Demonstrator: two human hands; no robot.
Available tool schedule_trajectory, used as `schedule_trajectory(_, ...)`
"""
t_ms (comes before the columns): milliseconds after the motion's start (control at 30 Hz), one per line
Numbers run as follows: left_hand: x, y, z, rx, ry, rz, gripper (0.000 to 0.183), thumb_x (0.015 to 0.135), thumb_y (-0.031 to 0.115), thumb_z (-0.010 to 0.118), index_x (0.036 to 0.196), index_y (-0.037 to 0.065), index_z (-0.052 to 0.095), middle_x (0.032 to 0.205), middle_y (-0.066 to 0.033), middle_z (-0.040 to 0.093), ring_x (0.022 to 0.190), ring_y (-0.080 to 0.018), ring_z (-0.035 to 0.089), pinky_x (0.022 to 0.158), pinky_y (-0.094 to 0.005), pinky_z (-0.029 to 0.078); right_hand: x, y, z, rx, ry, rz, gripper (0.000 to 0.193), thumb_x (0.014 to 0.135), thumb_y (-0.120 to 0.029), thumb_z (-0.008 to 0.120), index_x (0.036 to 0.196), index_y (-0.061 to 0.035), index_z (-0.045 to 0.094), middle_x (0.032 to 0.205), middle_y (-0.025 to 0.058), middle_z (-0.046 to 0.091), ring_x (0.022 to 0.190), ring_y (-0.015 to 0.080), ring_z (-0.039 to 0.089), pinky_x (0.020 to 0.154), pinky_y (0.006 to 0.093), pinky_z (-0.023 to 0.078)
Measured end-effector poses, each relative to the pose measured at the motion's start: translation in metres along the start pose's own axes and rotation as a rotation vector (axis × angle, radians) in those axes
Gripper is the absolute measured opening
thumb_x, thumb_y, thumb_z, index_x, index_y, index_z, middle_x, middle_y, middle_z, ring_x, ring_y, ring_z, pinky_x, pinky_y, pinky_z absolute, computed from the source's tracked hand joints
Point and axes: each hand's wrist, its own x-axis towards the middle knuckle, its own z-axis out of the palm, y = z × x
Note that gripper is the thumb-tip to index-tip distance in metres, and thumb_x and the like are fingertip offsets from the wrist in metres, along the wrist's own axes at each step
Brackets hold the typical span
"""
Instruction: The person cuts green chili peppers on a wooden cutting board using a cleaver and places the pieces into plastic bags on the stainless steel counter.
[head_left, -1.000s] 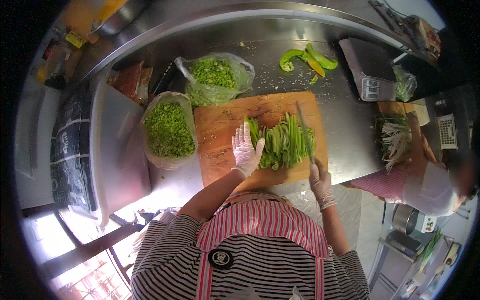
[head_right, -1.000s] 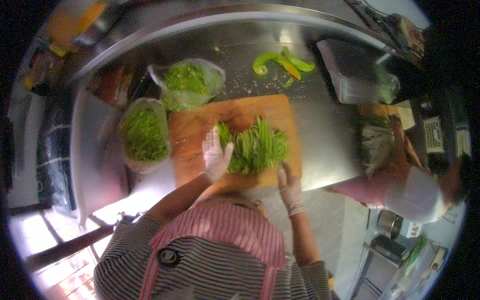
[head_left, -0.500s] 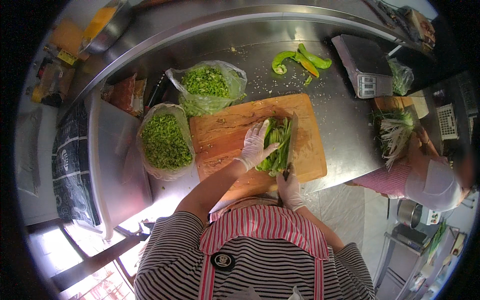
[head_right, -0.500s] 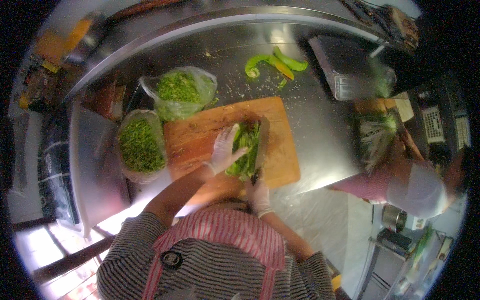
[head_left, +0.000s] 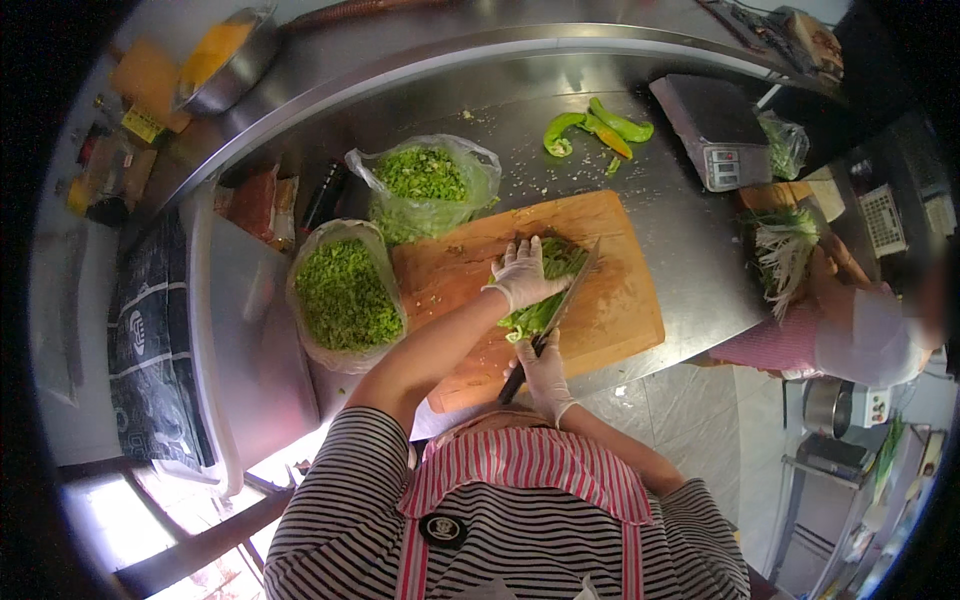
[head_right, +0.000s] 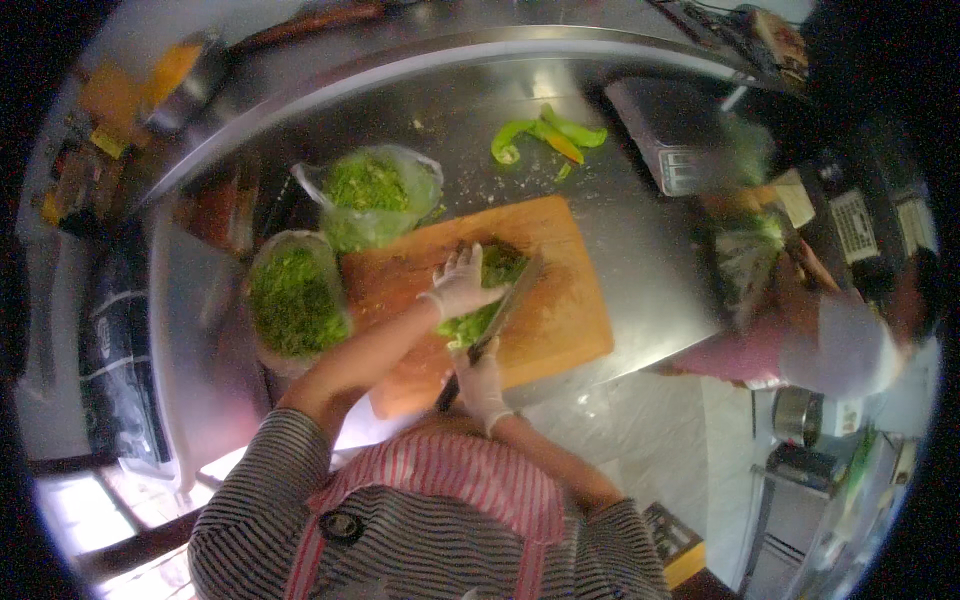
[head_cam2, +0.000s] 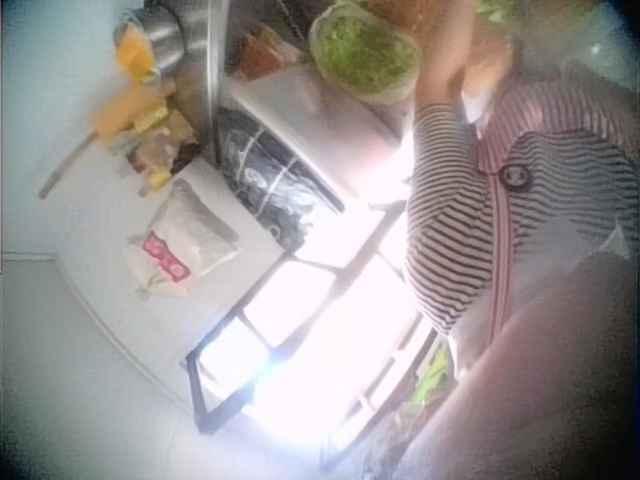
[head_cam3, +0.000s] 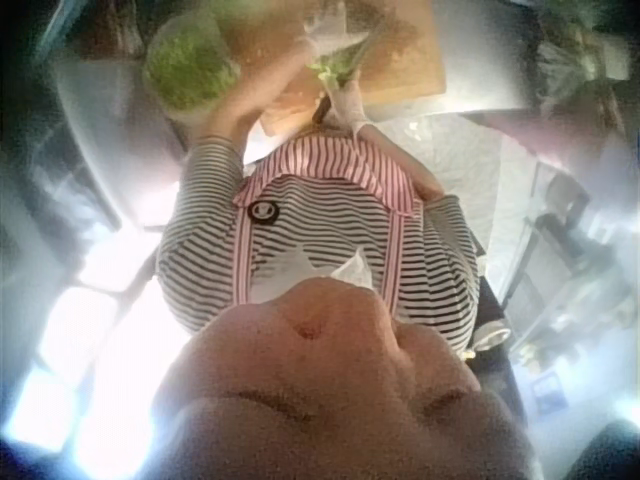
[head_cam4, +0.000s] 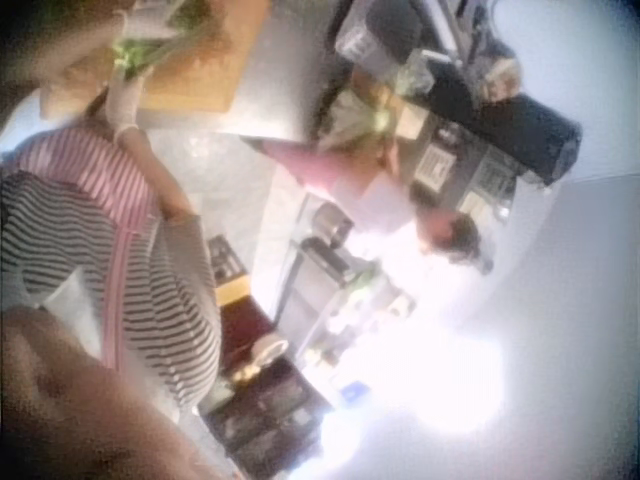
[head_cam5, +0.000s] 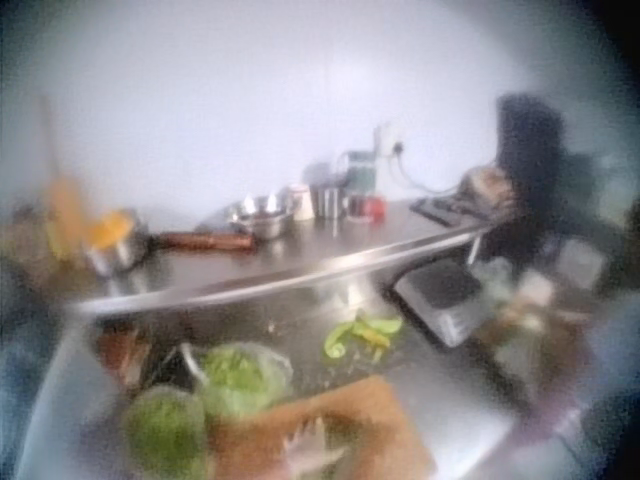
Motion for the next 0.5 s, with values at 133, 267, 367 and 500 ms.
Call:
schedule_trajectory(133,0.008,-0.009,0.009,0.036,0.042,0.049,0.115,0.081,0.062,0.067,0.158,0.008,0.001,0.163,-0.0203,0.011,0.151,-0.0401,0.005,0.120,-0.0565,0.011,-0.005,-0.006,-0.011,0.110,-0.079,0.028,0.032,0.094,-0.010,0.062,0.119,-0.0101,0.041,0.073,0.0086,0.057,0.064,0.0212,0.061,0.057,0.0391,0.057)
schedule_trajectory(267,0.011,-0.015,0.012,0.089,0.044,0.112,0.122,0.075,0.066,0.072,0.158,0.008,0.004,0.163,-0.0182,0.014,0.151,-0.0388,0.009,0.119,-0.0572,0.015,-0.002,-0.006,-0.045,0.175,-0.187,0.194,0.026,0.092,-0.010,0.064,0.111,-0.0046,0.048,0.080,0.0135,0.062,0.071,0.0251,0.065,0.064,0.0401,0.058)
schedule_trajectory(367,0.013,-0.014,-0.001,0.073,-0.065,0.107,0.121,0.075,0.075,0.064,0.158,0.008,0.008,0.163,-0.0196,0.016,0.150,-0.0391,0.012,0.119,-0.0564,0.015,0.009,-0.012,-0.044,0.062,-0.238,0.216,0.031,0.091,-0.010,0.064,0.114,-0.0034,0.045,0.084,0.0138,0.062,0.075,0.0272,0.067,0.071,0.0421,0.060)
schedule_trajectory(500,0.036,-0.020,0.007,-0.245,0.110,-0.097,0.099,0.088,0.074,0.042,0.156,0.007,0.019,0.161,-0.0197,0.022,0.149,-0.0386,0.017,0.119,-0.0564,0.016,0.015,0.007,-0.019,0.099,-0.235,0.152,0.040,0.090,-0.011,0.066,0.120,-0.0046,0.040,0.095,0.0148,0.061,0.081,0.0284,0.067,0.075,0.0445,0.061)
